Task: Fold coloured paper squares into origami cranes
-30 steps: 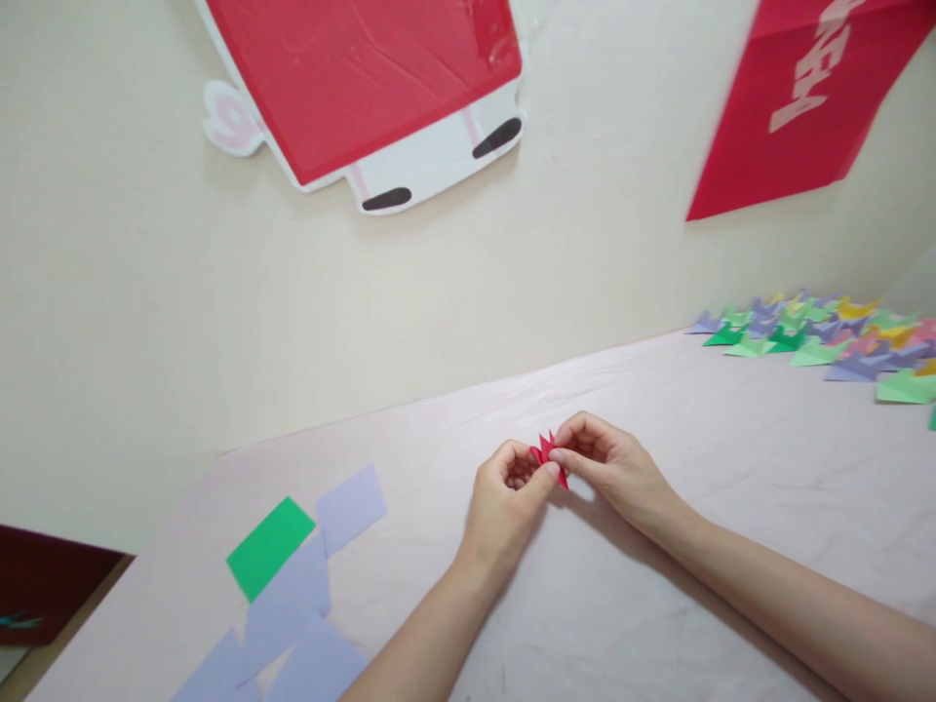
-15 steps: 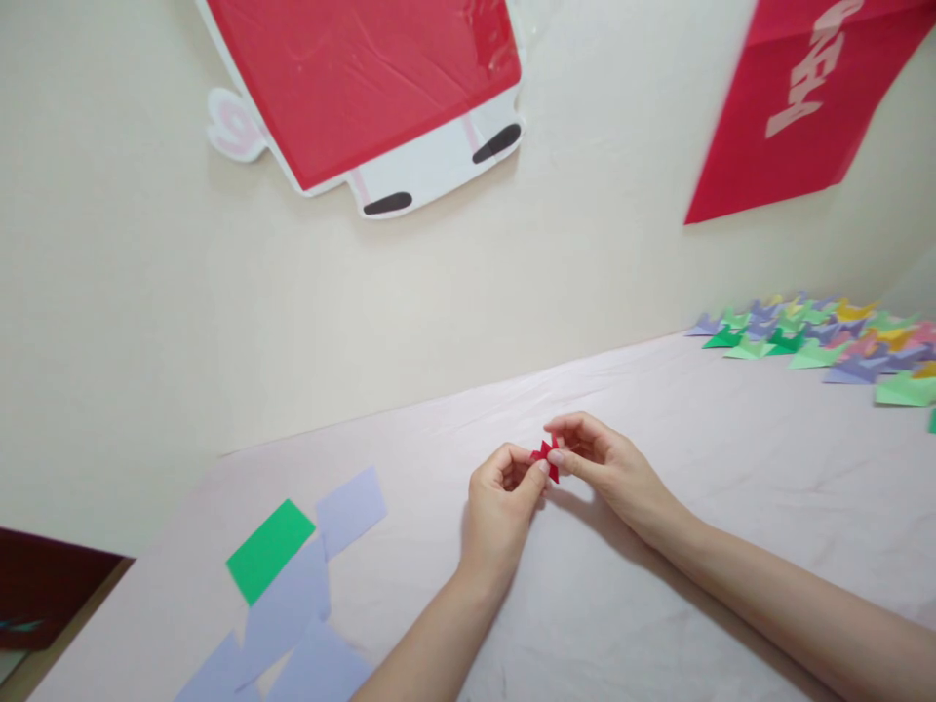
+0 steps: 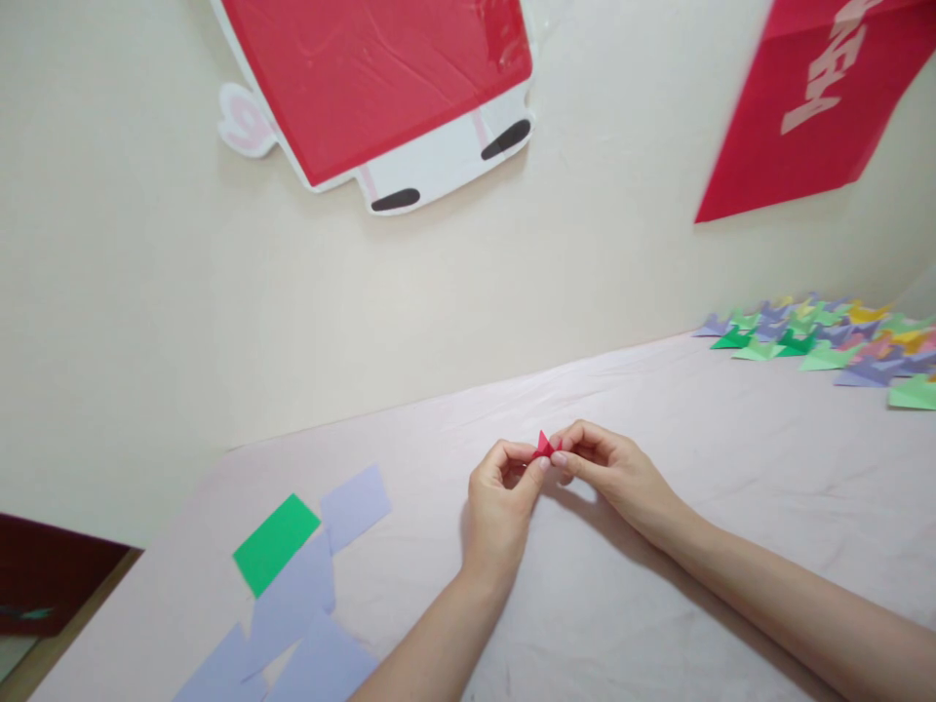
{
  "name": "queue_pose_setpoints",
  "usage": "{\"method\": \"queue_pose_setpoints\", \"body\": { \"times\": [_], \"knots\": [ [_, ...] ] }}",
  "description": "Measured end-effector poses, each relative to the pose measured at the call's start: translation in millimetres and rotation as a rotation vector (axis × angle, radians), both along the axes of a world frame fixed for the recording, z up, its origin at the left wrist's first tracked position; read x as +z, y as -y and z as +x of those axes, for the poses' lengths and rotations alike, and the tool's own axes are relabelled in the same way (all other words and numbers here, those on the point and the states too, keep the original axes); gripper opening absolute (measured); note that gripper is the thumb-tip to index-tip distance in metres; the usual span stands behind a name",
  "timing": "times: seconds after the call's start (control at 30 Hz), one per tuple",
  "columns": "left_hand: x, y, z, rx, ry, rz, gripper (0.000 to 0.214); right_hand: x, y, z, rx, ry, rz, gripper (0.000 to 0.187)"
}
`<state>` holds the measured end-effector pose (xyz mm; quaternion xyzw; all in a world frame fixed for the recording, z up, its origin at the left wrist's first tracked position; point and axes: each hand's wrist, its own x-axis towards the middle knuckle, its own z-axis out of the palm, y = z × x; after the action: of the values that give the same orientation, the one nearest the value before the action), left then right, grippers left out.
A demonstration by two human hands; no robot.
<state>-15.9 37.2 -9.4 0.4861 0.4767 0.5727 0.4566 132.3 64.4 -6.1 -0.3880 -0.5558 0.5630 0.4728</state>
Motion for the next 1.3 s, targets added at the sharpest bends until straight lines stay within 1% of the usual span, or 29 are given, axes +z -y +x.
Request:
{"method": "queue_pose_setpoints", "body": {
  "times": [0.2,0.33,0.43,0.53,0.6,0.67,0.8,0.87,0.93,1.0,1.07,1.2,1.3],
  "knots": [
    [0.1,0.3,0.8,0.027,-0.022,-0.019,0.014,-1.5,-0.4,-0.9,-0.022,-0.02,-0.016,0.027],
    [0.1,1.2,0.6,0.061,-0.01,-0.009,0.02,-1.1,-0.4,-1.5,-0.033,-0.081,-0.045,0.035],
    [1.0,2.5,-1.2,0.033,-0.053,-0.028,0.027,-0.3,-2.1,-0.4,0.005,-0.061,-0.066,0.039],
    [1.9,3.8,-3.3,-0.007,-0.12,-0.015,0.029,2.5,-4.3,1.6,0.082,-0.011,-0.084,0.04],
    [2.2,4.7,-3.9,-0.028,-0.166,0.005,0.029,5.2,-4.9,2.8,0.126,0.02,-0.084,0.035],
    [2.6,5.5,-3.4,-0.036,-0.219,0.018,0.029,7.7,-4.7,3.7,0.133,0.053,-0.076,0.03],
    [5.4,6.0,-0.9,-0.057,-0.294,0.046,0.025,9.0,-2.6,4.5,0.081,0.079,-0.062,0.032],
    [7.4,5.3,-0.6,-0.107,-0.335,0.054,0.017,8.1,-1.9,4.7,0.069,0.075,-0.05,0.034],
    [8.9,4.3,-1.3,-0.145,-0.413,0.08,0.003,6.8,-1.6,4.9,0.065,0.073,-0.034,0.035],
    [9.6,3.5,-2.6,-0.147,-0.497,0.113,0.016,5.4,-1.7,5.1,0.063,0.07,-0.023,0.035],
    [9.5,3.0,-3.9,-0.136,-0.546,0.125,0.024,4.4,-1.8,5.2,0.063,0.068,-0.02,0.034],
    [8.6,3.2,-4.4,-0.148,-0.57,0.12,0.025,4.6,-1.7,5.0,0.069,0.09,-0.008,0.03],
    [7.9,4.3,-3.4,-0.131,-0.563,0.088,0.024,6.2,-1.9,5.0,0.075,0.144,0.052,0.03]
  ]
}}
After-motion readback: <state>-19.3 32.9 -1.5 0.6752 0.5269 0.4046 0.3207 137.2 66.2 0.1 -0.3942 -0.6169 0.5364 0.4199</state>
